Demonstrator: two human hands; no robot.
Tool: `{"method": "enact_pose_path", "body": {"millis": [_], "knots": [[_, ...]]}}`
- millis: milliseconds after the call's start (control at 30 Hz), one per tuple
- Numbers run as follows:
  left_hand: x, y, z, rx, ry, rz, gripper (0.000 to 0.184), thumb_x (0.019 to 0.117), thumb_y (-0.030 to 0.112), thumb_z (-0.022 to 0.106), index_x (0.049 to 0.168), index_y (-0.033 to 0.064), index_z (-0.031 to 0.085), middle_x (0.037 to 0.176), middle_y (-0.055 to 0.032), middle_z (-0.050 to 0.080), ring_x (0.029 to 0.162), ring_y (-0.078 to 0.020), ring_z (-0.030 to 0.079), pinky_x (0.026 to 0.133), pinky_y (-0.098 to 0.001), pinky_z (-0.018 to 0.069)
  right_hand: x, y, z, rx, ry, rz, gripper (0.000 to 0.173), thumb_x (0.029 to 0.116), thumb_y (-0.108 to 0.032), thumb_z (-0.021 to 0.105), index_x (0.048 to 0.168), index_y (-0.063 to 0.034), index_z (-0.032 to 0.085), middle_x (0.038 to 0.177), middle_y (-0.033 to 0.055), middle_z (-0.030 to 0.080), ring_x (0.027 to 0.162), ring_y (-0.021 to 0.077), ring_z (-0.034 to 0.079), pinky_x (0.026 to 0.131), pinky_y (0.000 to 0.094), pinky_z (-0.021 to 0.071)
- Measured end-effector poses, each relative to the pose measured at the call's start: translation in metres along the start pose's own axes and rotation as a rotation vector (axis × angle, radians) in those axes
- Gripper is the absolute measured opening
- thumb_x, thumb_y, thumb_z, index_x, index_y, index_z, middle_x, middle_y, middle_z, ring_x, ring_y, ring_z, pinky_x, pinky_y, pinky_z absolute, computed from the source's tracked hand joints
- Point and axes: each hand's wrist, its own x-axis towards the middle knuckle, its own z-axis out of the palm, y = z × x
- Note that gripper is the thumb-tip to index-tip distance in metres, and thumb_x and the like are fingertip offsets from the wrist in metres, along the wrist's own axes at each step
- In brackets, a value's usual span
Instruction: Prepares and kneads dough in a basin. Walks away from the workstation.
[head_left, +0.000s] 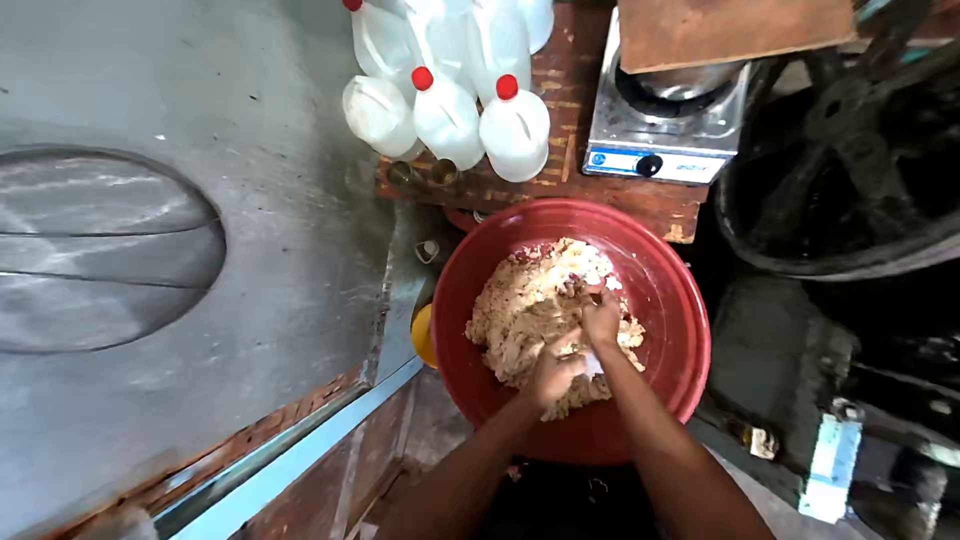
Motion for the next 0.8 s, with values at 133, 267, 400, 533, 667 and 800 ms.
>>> {"method": "enact_pose_path", "body": {"millis": [133, 267, 400, 533, 667, 800], "knots": [[0.059, 0.062, -0.11, 0.693, 0.442, 0.276, 0.041, 0.1, 0.025, 0.063, 0.135, 0.004, 0.062, 0.135, -0.0162, 0.063, 0.119, -0.0234, 0.065, 0.103, -0.0407, 0.0545, -0.005, 0.0, -0.039, -0.267, -0.199, -0.211, 0.017, 0.0978, -0.012, 0.065, 0.111, -0.0056, 0.074, 0.107, 0.0109, 0.075, 0.097, 0.0226, 0.074, 0.093, 0.0483, 0.0603], [0.153, 0.123, -0.21, 0.49, 0.758, 0.404, 0.06, 0.0969, 0.029, 0.069, 0.147, 0.002, 0.048, 0.142, -0.0186, 0.057, 0.129, -0.0257, 0.059, 0.107, -0.0417, 0.0519, -0.029, 0.012, -0.066, -0.373, -0.226, -0.205, 0.024, 0.1042, -0.016, 0.054, 0.118, -0.003, 0.07, 0.106, 0.0163, 0.073, 0.096, 0.0305, 0.072, 0.091, 0.0569, 0.0578], [0.255, 0.148, -0.265, 0.397, 0.856, 0.418, 0.11, 0.0784, 0.039, 0.088, 0.16, 0.0022, 0.024, 0.156, -0.0229, 0.043, 0.143, -0.0313, 0.045, 0.118, -0.0447, 0.0407, -0.051, 0.029, -0.06, -0.401, -0.153, -0.298, 0.049, 0.1007, -0.051, 0.054, 0.084, -0.0089, 0.071, 0.07, 0.0069, 0.066, 0.064, 0.0226, 0.065, 0.062, 0.0512, 0.0552], [0.303, 0.152, -0.267, 0.42, 0.866, 0.452, 0.109, 0.0729, 0.036, 0.092, 0.158, 0.0067, 0.032, 0.151, -0.0184, 0.051, 0.135, -0.028, 0.054, 0.113, -0.0448, 0.0464, -0.069, 0.02, -0.046, -0.32, -0.246, -0.344, 0.014, 0.0876, -0.009, 0.074, 0.102, -0.007, 0.073, 0.103, 0.0076, 0.07, 0.088, 0.018, 0.071, 0.079, 0.0395, 0.0643], [0.306, 0.151, -0.262, 0.484, 0.943, 0.465, 0.087, 0.075, 0.036, 0.089, 0.146, 0.0075, 0.048, 0.131, -0.0158, 0.066, 0.12, -0.0272, 0.065, 0.103, -0.0475, 0.0531, -0.079, -0.011, -0.037, -0.267, -0.173, -0.432, 0.011, 0.0938, -0.018, 0.067, 0.098, -0.0142, 0.077, 0.095, -0.0031, 0.073, 0.081, 0.0051, 0.071, 0.075, 0.0257, 0.0635], [0.263, 0.148, -0.257, 0.537, 0.902, 0.582, 0.087, 0.0747, 0.041, 0.089, 0.145, 0.0075, 0.05, 0.135, -0.0148, 0.063, 0.124, -0.0245, 0.062, 0.106, -0.0451, 0.052, -0.076, -0.042, -0.034, -0.253, -0.103, -0.519, 0.024, 0.1022, -0.029, 0.06, 0.101, -0.012, 0.077, 0.088, -0.0022, 0.075, 0.076, 0.0046, 0.071, 0.072, 0.0258, 0.0626]]}}
